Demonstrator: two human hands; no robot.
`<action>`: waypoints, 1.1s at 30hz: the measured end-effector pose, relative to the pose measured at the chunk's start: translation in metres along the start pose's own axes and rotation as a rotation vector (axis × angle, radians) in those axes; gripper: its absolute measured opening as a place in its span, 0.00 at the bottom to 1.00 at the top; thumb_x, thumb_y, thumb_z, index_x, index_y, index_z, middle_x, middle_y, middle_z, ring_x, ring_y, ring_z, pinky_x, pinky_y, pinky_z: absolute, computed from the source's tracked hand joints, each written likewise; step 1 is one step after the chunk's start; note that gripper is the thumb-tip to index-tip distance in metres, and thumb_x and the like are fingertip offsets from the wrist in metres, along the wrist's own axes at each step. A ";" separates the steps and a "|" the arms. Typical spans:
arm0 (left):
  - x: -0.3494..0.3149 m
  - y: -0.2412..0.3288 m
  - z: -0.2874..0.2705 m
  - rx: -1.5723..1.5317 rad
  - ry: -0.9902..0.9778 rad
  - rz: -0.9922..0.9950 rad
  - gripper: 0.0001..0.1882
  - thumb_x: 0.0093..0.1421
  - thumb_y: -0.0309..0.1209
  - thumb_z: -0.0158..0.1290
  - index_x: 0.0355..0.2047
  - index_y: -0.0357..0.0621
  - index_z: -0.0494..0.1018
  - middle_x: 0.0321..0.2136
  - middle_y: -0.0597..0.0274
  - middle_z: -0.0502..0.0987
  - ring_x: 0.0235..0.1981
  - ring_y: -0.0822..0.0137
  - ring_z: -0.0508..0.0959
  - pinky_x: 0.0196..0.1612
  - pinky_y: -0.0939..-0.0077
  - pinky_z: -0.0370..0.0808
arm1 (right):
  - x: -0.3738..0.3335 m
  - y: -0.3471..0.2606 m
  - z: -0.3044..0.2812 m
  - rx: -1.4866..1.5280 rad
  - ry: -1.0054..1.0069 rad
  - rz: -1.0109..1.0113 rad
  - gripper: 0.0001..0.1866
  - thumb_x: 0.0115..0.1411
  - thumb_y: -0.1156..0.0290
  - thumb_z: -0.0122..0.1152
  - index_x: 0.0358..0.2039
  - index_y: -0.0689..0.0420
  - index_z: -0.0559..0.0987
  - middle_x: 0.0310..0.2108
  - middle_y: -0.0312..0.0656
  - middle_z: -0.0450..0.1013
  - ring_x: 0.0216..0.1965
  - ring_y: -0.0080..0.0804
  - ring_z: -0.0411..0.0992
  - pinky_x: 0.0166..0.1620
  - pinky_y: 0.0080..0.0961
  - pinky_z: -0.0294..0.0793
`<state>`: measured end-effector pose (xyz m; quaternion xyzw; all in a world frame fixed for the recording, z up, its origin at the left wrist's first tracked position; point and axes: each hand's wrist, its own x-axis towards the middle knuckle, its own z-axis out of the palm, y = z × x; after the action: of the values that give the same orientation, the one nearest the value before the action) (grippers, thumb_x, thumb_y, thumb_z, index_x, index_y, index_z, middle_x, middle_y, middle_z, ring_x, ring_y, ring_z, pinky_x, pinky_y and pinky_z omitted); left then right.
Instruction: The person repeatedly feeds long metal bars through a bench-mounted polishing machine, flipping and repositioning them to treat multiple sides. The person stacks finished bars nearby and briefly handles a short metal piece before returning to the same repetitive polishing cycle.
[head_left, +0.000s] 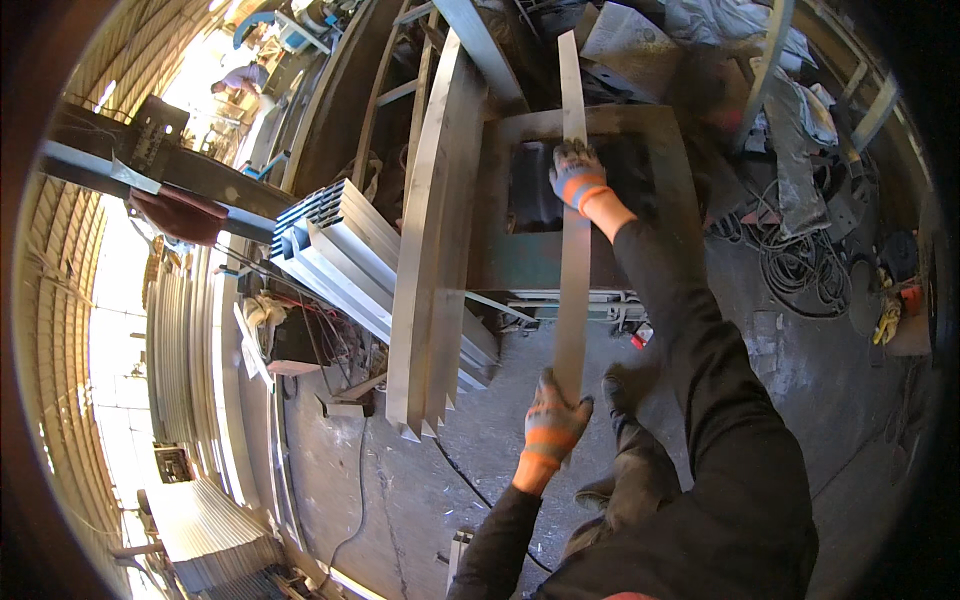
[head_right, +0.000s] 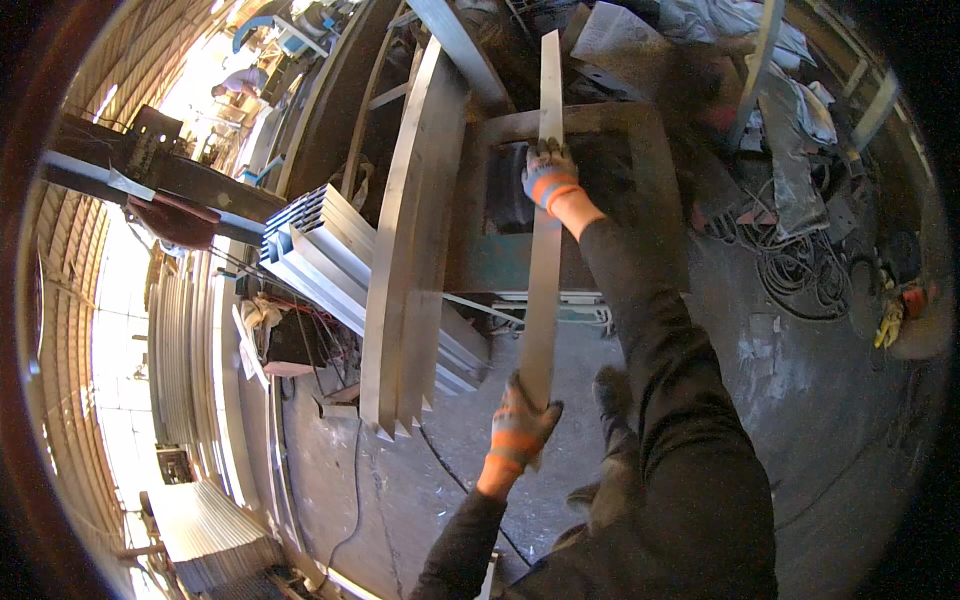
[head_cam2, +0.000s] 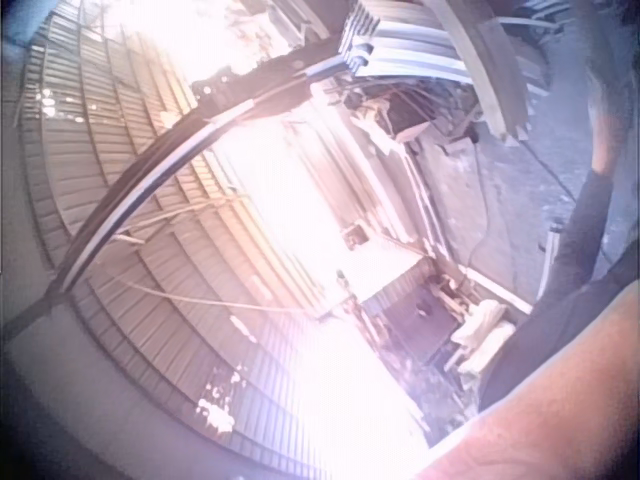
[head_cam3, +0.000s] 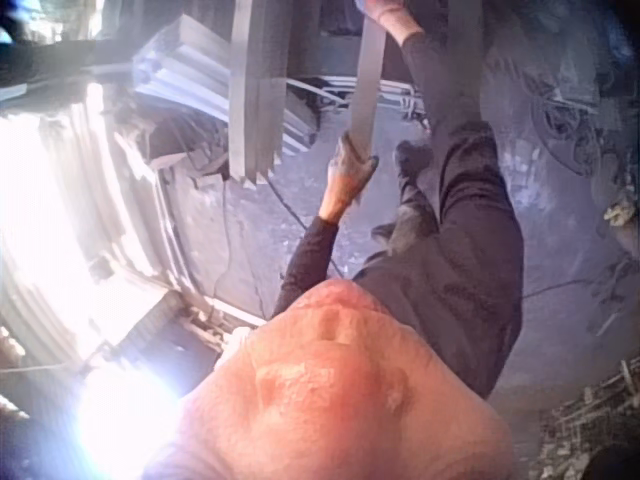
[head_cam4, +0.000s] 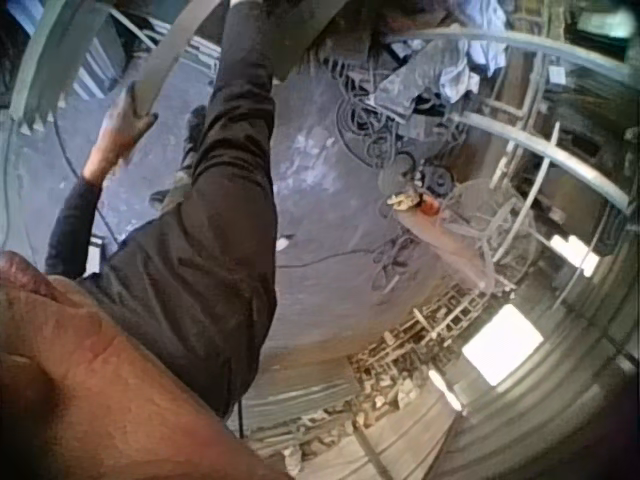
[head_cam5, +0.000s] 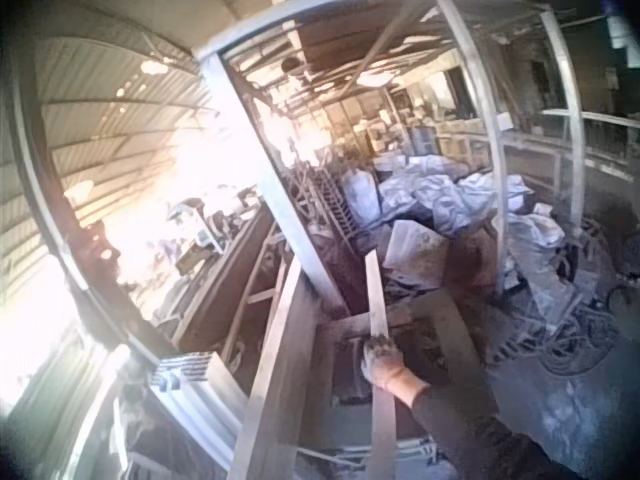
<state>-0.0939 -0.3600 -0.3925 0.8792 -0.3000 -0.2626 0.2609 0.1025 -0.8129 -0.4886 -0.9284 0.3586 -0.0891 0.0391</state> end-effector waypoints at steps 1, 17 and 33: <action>0.026 0.011 0.002 -0.010 0.011 -0.010 0.50 0.60 0.45 0.71 0.74 0.38 0.57 0.57 0.30 0.80 0.56 0.30 0.82 0.59 0.42 0.81 | 0.029 0.008 0.007 0.111 -0.031 0.059 0.32 0.76 0.51 0.47 0.74 0.52 0.75 0.78 0.50 0.67 0.79 0.54 0.63 0.79 0.53 0.61; -0.148 -0.053 -0.033 0.037 -0.117 -0.099 0.50 0.58 0.43 0.71 0.74 0.40 0.57 0.61 0.33 0.77 0.62 0.33 0.79 0.62 0.44 0.80 | -0.188 -0.063 -0.047 0.203 0.270 0.003 0.31 0.71 0.59 0.60 0.71 0.57 0.77 0.79 0.53 0.65 0.80 0.56 0.59 0.81 0.52 0.55; -0.570 -0.224 -0.099 0.122 -0.174 -0.144 0.48 0.59 0.46 0.71 0.72 0.40 0.60 0.58 0.34 0.79 0.60 0.33 0.80 0.63 0.46 0.80 | -0.593 -0.247 -0.143 0.462 0.150 -0.051 0.28 0.69 0.66 0.61 0.69 0.58 0.78 0.79 0.61 0.62 0.81 0.66 0.55 0.84 0.54 0.49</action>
<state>-0.3339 0.2017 -0.2852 0.8865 -0.2731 -0.3374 0.1601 -0.1935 -0.2327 -0.3961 -0.8943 0.3073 -0.2383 0.2212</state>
